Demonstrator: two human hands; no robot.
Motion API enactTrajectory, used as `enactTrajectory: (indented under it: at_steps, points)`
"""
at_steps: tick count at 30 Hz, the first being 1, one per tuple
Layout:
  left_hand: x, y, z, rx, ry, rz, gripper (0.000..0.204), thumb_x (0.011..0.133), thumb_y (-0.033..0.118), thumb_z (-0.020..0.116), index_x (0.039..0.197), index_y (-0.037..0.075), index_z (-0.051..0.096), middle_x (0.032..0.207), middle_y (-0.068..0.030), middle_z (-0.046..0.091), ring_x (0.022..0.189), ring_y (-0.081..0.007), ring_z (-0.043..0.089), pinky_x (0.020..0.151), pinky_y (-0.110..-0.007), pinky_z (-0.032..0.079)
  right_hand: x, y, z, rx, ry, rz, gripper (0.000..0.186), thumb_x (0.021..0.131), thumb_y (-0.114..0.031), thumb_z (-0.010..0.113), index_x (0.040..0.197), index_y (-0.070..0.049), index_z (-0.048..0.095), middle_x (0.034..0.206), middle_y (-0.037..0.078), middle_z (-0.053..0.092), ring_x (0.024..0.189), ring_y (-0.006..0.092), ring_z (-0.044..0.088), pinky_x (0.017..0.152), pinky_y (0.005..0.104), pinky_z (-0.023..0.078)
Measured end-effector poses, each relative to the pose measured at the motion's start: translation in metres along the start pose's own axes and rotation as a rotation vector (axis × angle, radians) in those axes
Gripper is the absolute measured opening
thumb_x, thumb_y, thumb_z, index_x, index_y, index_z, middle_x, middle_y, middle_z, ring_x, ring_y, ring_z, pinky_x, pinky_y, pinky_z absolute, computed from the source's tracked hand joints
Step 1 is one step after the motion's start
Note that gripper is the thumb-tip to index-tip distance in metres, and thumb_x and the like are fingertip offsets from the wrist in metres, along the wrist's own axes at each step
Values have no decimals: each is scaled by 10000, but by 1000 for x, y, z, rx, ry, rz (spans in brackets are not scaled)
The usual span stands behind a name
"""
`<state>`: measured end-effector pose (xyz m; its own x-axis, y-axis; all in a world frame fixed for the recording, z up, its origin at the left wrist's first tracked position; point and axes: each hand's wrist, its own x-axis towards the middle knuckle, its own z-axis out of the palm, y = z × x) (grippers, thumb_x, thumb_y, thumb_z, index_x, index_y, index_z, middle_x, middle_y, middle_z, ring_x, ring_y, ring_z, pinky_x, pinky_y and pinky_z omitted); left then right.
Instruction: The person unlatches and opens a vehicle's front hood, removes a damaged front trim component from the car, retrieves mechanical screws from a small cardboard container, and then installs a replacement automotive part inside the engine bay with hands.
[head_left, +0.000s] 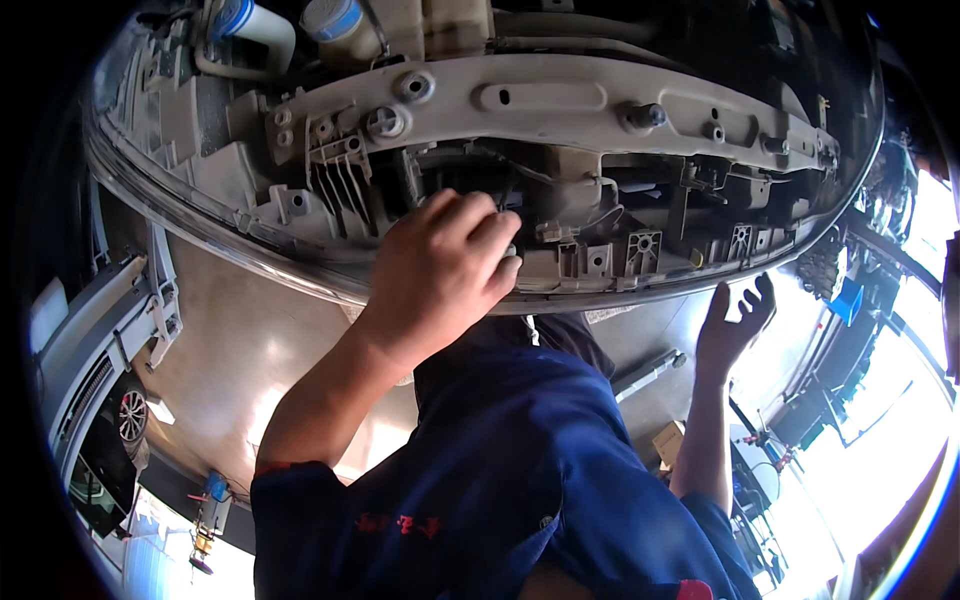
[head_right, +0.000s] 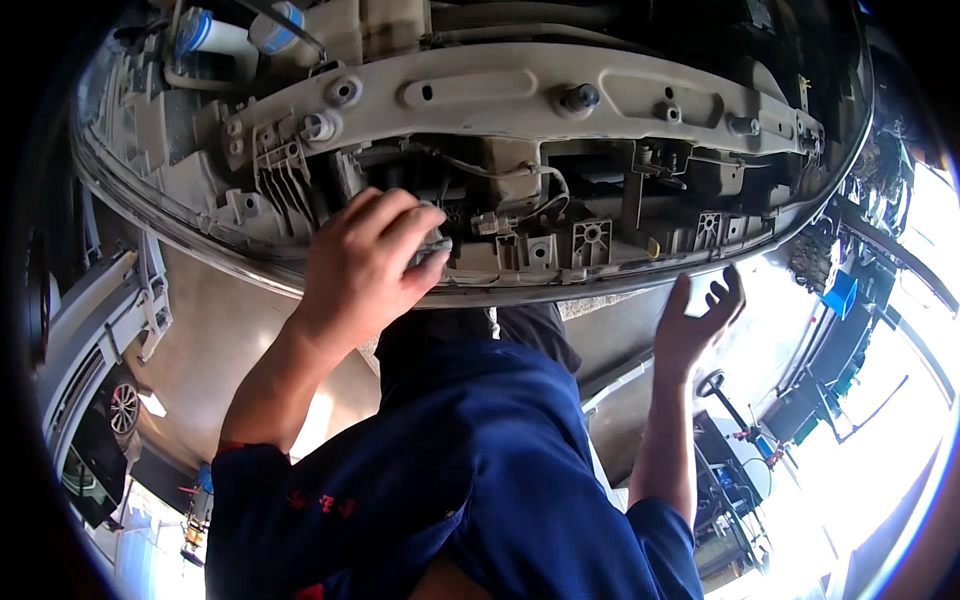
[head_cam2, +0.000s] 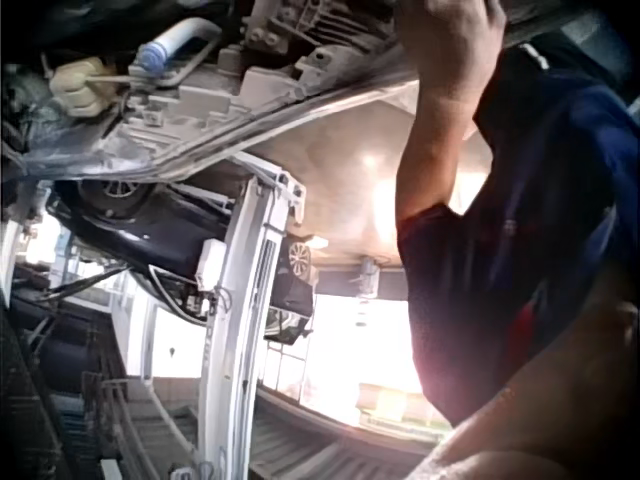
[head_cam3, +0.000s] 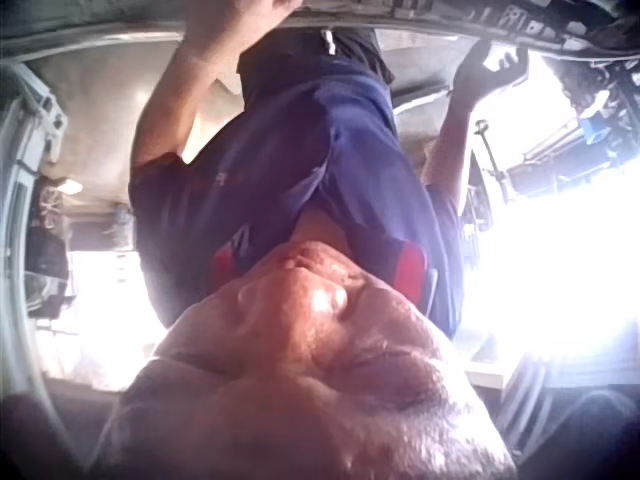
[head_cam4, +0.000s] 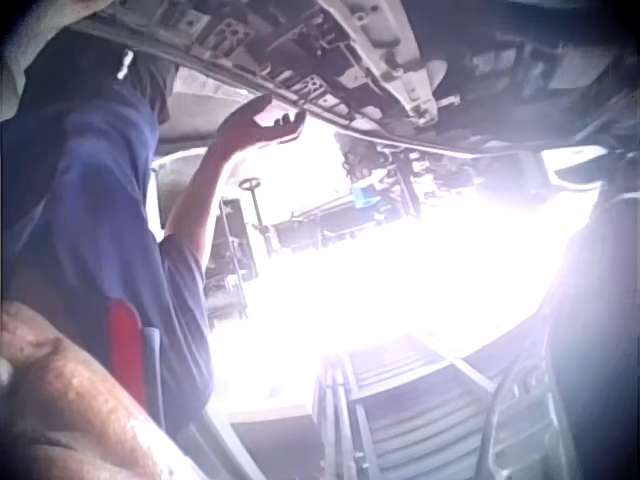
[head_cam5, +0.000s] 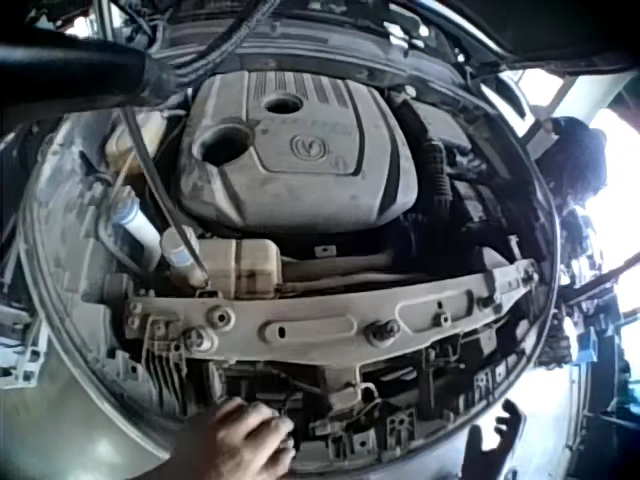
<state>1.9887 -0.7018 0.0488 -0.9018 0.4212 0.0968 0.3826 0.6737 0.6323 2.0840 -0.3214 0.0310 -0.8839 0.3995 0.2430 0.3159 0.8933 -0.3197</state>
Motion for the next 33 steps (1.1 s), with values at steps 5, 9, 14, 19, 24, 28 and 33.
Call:
enactTrajectory:
  at_steps: [5, 9, 14, 19, 24, 28, 33]
  points:
    - [26, 12, 31, 158, -131, 70, 319, 724, 197, 841, 989, 111, 686, 984, -36, 598, 970, -262, 600, 862, -393, 537, 2, -94, 10, 379, -411, -550, 429, 780, -56, 775, 1201, -75, 691, 1232, 143, 660, 1152, 364, 617, 1015, 463, 502]
    - [34, 7, 38, 259, -211, 35, 288, 705, 180, 837, 920, 113, 657, 986, -45, 600, 998, -278, 605, 856, -404, 545, 15, -127, 43, 428, -481, -690, 401, 827, -152, 758, 1210, -64, 680, 1188, 131, 649, 1130, 357, 603, 995, 483, 491]
    - [42, 8, 29, 230, -318, 96, 376, 700, 171, 837, 1013, 82, 648, 1052, -59, 595, 1057, -293, 610, 902, -420, 547, 23, -128, 66, 434, -486, -737, 342, 821, -179, 767, 1133, -81, 668, 1107, 113, 654, 1078, 366, 599, 977, 486, 465]
    - [46, 5, 28, 265, -374, 147, 459, 685, 179, 847, 1077, 80, 631, 1127, -55, 593, 1114, -290, 609, 918, -425, 544, 19, -124, 71, 458, -430, -720, 296, 830, -188, 756, 1096, -94, 665, 1082, 107, 644, 1051, 365, 586, 950, 478, 460]
    - [50, 8, 30, 318, -416, 145, 483, 671, 191, 866, 1074, 92, 620, 1125, -44, 600, 1100, -278, 619, 907, -422, 543, 19, -121, 72, 414, -471, -708, 283, 860, -248, 720, 1098, -101, 679, 1101, 109, 624, 1109, 356, 573, 964, 478, 456]
    - [53, 8, 31, 348, -428, 179, 499, 641, 194, 892, 1050, 93, 624, 1088, -40, 610, 1062, -263, 633, 879, -410, 550, 19, -121, 73, 455, -431, -705, 288, 814, -188, 760, 1063, -95, 651, 1041, 112, 617, 1029, 361, 577, 916, 475, 451]
    - [55, 1, 32, 337, -442, 275, 466, 625, 173, 894, 997, 82, 629, 1036, -58, 626, 1014, -263, 642, 837, -393, 558, 20, -122, 72, 444, -452, -705, 299, 810, -187, 761, 1072, -98, 648, 1042, 110, 612, 1036, 362, 575, 921, 471, 449]
